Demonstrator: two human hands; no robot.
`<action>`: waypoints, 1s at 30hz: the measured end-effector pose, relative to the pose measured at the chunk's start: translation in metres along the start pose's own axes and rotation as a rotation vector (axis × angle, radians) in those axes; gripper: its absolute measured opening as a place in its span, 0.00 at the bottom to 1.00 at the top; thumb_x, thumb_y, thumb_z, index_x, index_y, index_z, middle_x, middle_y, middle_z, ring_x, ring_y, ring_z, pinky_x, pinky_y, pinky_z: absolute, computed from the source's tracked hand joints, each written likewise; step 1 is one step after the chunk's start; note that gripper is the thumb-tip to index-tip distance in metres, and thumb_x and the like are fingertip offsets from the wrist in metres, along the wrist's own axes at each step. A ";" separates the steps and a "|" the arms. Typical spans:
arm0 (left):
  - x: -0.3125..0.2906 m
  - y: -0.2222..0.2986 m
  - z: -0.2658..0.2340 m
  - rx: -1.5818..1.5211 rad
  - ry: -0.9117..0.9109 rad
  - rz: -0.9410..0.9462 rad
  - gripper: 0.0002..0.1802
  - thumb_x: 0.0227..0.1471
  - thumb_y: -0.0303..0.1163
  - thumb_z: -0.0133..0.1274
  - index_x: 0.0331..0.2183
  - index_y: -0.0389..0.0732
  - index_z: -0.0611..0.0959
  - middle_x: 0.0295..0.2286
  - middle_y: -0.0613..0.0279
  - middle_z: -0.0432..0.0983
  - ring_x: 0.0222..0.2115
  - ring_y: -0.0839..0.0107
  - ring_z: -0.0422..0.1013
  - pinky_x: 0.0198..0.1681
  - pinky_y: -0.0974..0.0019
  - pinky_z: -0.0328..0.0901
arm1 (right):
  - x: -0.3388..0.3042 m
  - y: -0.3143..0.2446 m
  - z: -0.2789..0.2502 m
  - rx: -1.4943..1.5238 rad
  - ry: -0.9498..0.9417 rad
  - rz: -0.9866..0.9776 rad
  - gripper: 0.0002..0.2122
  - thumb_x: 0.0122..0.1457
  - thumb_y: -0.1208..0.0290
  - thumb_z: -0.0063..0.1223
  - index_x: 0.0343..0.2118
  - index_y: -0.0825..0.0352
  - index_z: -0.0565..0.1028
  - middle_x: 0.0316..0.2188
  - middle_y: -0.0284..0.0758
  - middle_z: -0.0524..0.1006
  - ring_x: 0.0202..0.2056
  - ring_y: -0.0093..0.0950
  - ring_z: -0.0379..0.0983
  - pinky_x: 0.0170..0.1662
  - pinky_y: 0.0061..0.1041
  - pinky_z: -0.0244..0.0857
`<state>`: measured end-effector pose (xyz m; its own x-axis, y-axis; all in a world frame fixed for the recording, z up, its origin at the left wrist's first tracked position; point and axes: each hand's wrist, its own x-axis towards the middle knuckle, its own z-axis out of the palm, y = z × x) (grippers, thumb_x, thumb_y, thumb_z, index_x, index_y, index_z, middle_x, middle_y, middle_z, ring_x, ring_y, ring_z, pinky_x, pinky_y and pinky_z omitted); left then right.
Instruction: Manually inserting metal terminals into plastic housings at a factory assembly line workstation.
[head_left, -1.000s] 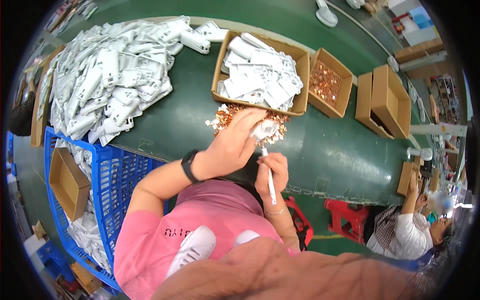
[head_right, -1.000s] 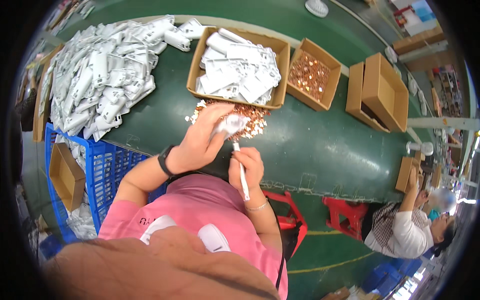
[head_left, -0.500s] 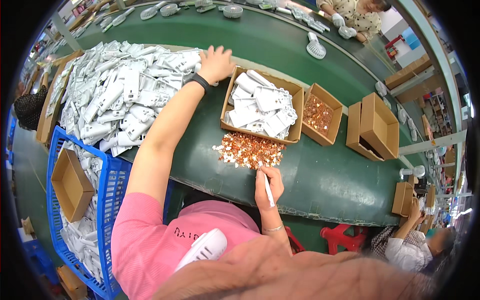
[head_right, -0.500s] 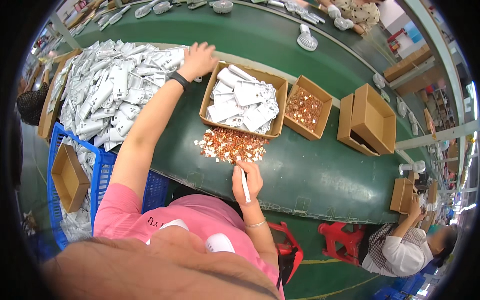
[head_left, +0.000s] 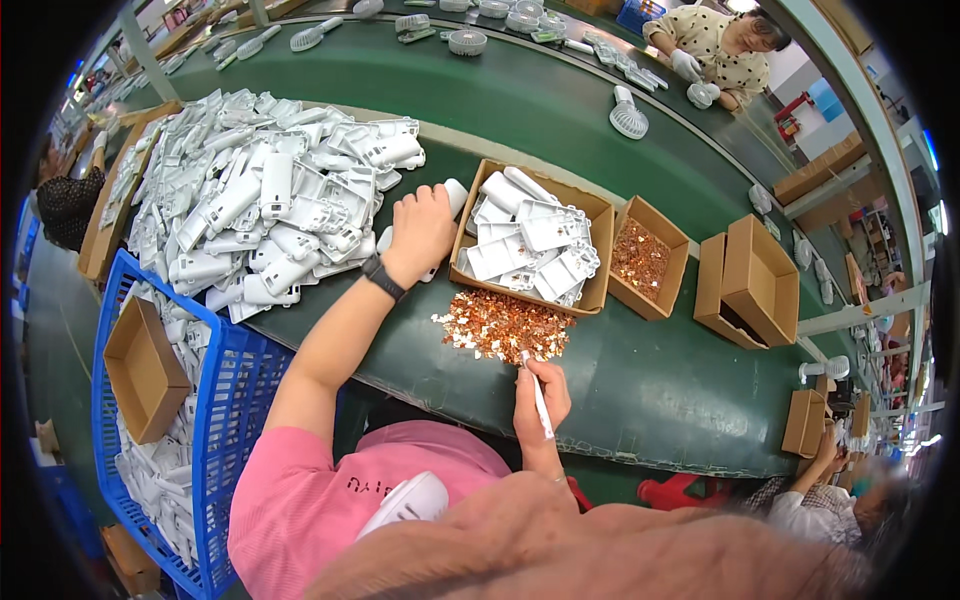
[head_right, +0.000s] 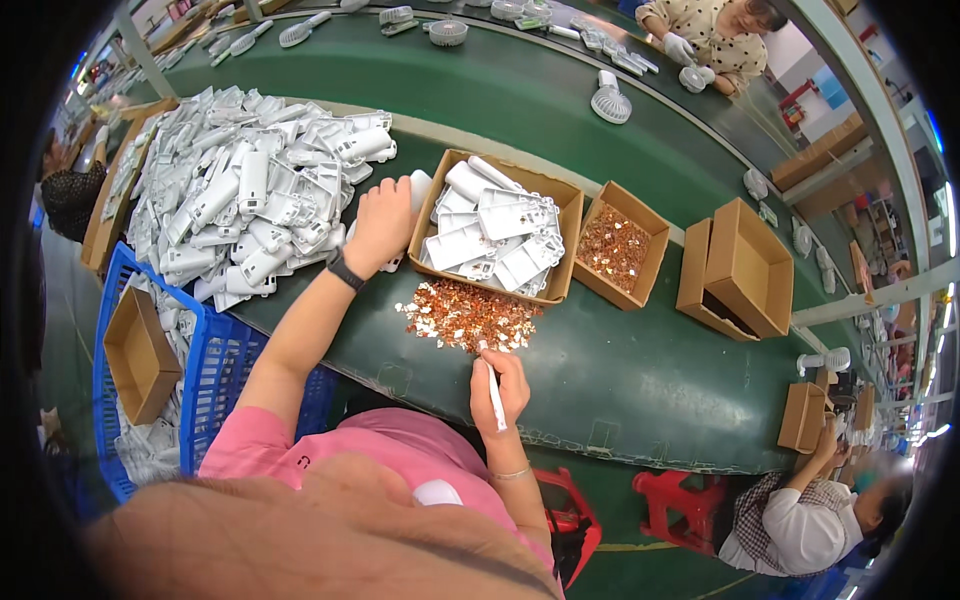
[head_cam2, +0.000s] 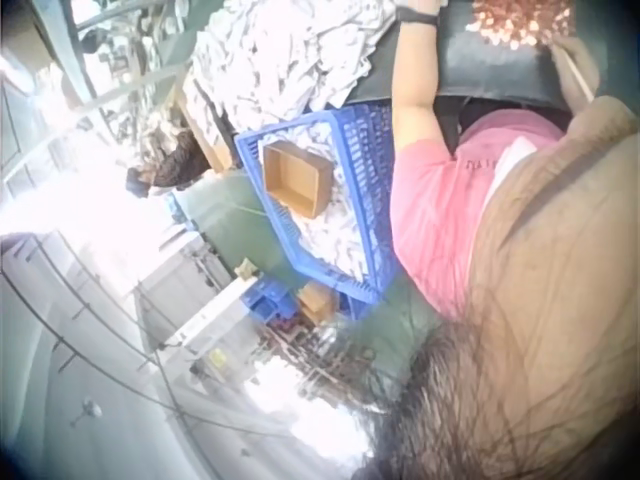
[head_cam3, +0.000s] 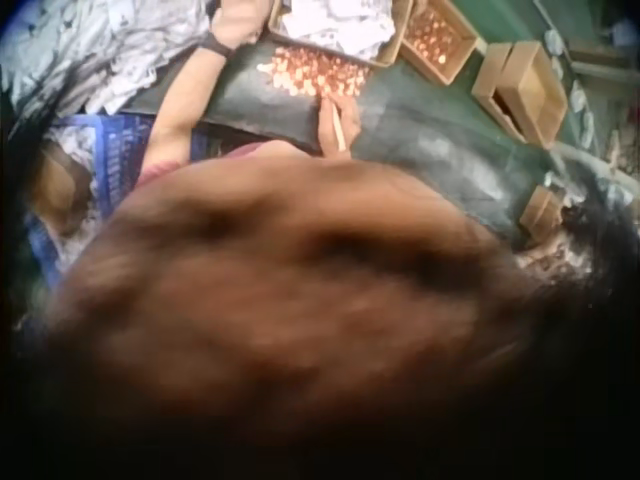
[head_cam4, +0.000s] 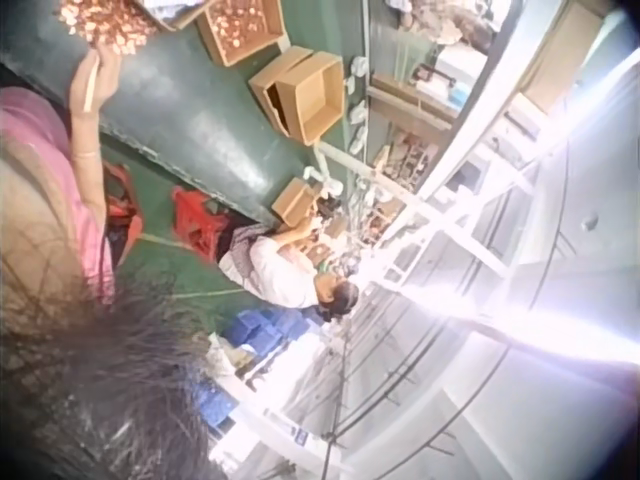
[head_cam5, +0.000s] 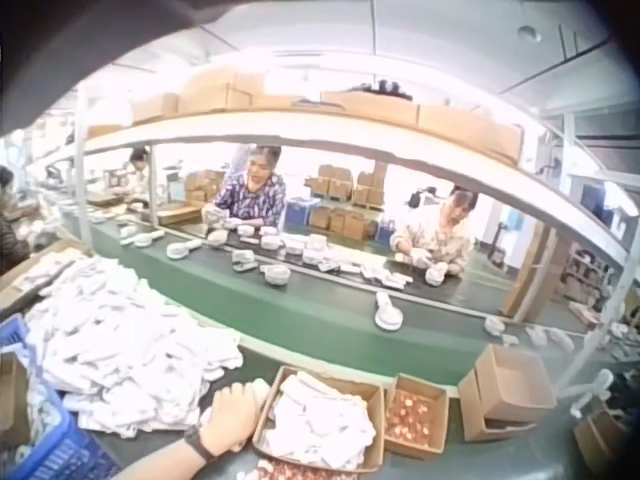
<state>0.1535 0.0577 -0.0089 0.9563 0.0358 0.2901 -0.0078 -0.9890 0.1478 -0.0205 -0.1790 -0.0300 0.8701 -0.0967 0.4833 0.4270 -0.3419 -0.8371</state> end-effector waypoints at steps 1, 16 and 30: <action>-0.007 -0.001 0.001 0.029 0.143 0.041 0.16 0.40 0.29 0.55 0.35 0.35 0.74 0.33 0.50 0.72 0.39 0.54 0.69 0.44 0.50 0.64 | 0.000 0.000 0.000 -0.013 0.000 0.002 0.07 0.52 0.83 0.57 0.35 0.72 0.75 0.29 0.43 0.77 0.29 0.34 0.75 0.33 0.27 0.69; -0.140 -0.019 -0.067 -0.234 0.574 0.245 0.21 0.38 0.14 0.59 0.39 0.37 0.80 0.30 0.57 0.72 0.33 0.57 0.71 0.38 0.58 0.63 | 0.011 -0.014 0.026 -0.251 -0.238 -0.096 0.13 0.48 0.83 0.63 0.37 0.65 0.77 0.23 0.37 0.70 0.22 0.34 0.70 0.24 0.29 0.65; -0.150 -0.021 -0.083 -0.333 -0.073 0.575 0.17 0.42 0.22 0.52 0.39 0.40 0.81 0.52 0.58 0.69 0.56 0.50 0.59 0.57 0.47 0.59 | 0.021 -0.002 0.034 -0.320 -0.182 -0.055 0.14 0.48 0.84 0.61 0.38 0.63 0.75 0.24 0.38 0.70 0.24 0.37 0.71 0.26 0.32 0.66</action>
<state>-0.0140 0.0852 0.0226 0.7902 -0.5051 0.3471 -0.6008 -0.7501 0.2764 0.0056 -0.1489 -0.0265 0.8896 0.0883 0.4481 0.4013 -0.6197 -0.6745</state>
